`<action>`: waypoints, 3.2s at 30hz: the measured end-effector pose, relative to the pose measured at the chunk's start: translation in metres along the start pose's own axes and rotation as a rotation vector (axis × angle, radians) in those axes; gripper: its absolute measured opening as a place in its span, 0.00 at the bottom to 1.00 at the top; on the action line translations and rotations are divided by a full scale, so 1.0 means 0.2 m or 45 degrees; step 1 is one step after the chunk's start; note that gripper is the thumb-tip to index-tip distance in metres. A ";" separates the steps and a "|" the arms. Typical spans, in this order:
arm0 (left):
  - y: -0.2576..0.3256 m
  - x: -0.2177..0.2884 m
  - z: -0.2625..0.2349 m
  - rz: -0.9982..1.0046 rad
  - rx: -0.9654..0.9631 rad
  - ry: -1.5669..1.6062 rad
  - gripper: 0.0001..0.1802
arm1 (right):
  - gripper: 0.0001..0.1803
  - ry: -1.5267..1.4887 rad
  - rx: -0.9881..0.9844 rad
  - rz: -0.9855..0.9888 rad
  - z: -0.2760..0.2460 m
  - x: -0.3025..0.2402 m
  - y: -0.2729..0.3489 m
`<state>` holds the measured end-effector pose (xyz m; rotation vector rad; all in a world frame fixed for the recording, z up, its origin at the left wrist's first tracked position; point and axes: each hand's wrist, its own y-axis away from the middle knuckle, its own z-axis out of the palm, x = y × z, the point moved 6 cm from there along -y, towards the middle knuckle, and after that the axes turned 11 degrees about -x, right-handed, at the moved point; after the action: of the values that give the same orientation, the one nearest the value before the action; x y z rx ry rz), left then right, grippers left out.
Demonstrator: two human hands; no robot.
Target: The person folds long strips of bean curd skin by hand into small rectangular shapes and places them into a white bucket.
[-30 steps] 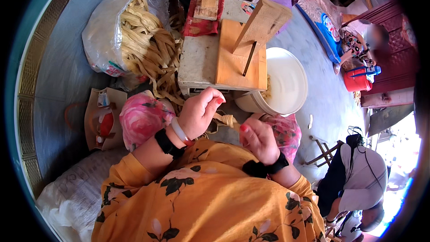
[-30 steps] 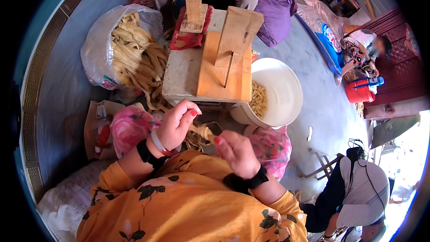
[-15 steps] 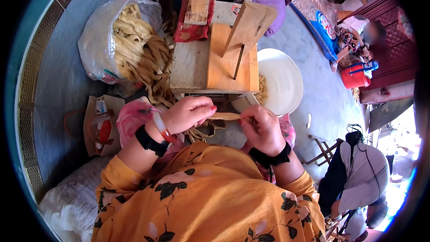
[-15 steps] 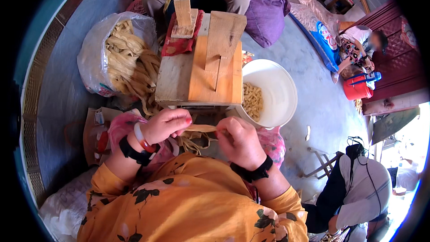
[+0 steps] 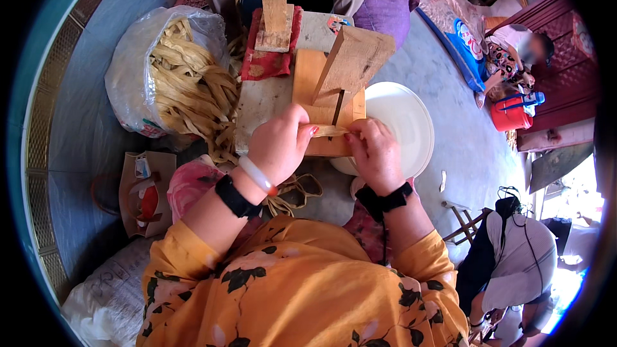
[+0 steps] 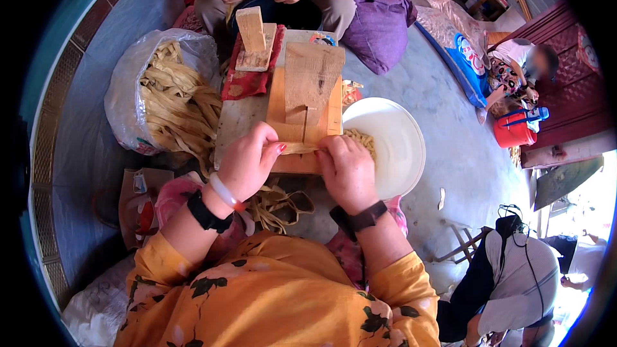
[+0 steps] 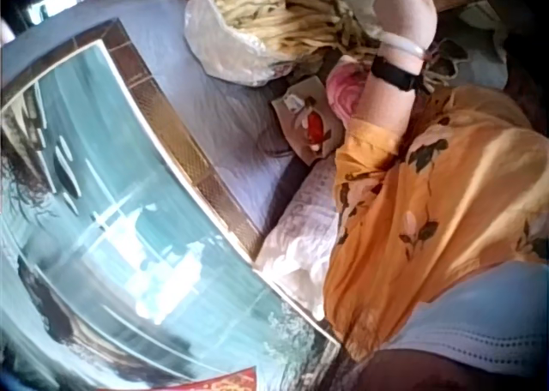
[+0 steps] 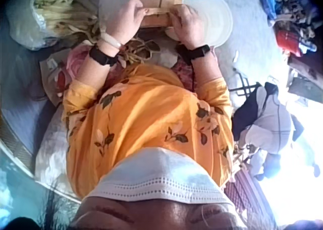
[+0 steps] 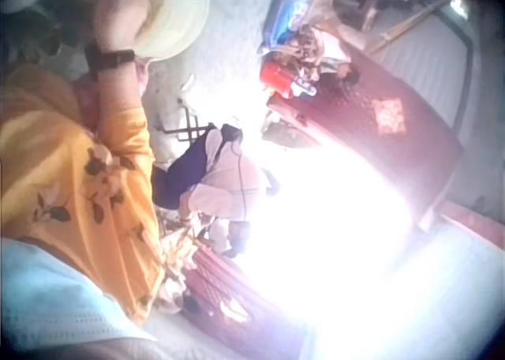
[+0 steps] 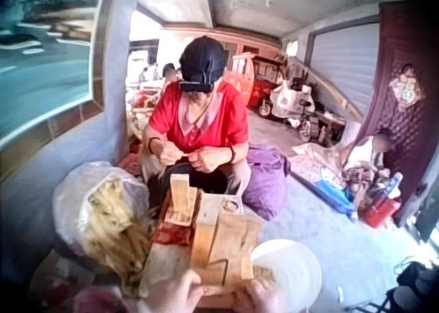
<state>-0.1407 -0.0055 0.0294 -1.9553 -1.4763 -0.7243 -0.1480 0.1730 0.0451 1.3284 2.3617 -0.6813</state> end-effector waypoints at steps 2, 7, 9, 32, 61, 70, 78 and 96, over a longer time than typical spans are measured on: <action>0.02 0.01 -0.01 0.004 0.027 0.044 0.07 | 0.04 0.000 0.003 0.026 0.00 0.06 0.01; 0.03 -0.02 0.03 0.031 -0.013 0.029 0.06 | 0.06 -0.064 0.178 -0.056 -0.05 -0.01 0.02; 0.00 -0.05 0.04 0.019 -0.001 0.090 0.06 | 0.06 -0.062 0.096 -0.120 0.00 0.00 0.00; 0.37 0.10 0.17 -0.383 -1.008 1.754 0.10 | 0.19 0.204 -0.075 -0.637 -0.05 -0.44 0.33; 0.35 0.22 0.09 0.542 -0.188 0.163 0.16 | 0.19 -1.528 -0.517 0.411 0.19 -0.21 0.33; 0.38 0.01 0.30 -0.242 -0.708 1.839 0.08 | 0.15 -0.334 -0.136 -0.186 0.03 -0.29 0.29; 0.37 0.01 0.22 0.131 -0.414 1.200 0.08 | 0.09 -1.314 -0.586 0.508 0.16 -0.22 0.34; 0.29 0.19 0.03 0.241 -0.094 0.524 0.04 | 0.10 -0.618 -0.507 -0.127 0.03 -0.40 0.25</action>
<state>-0.0750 0.0102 0.0455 -1.8289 -1.0177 -1.0323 -0.0642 0.1374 0.0689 0.7757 2.0329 -0.4597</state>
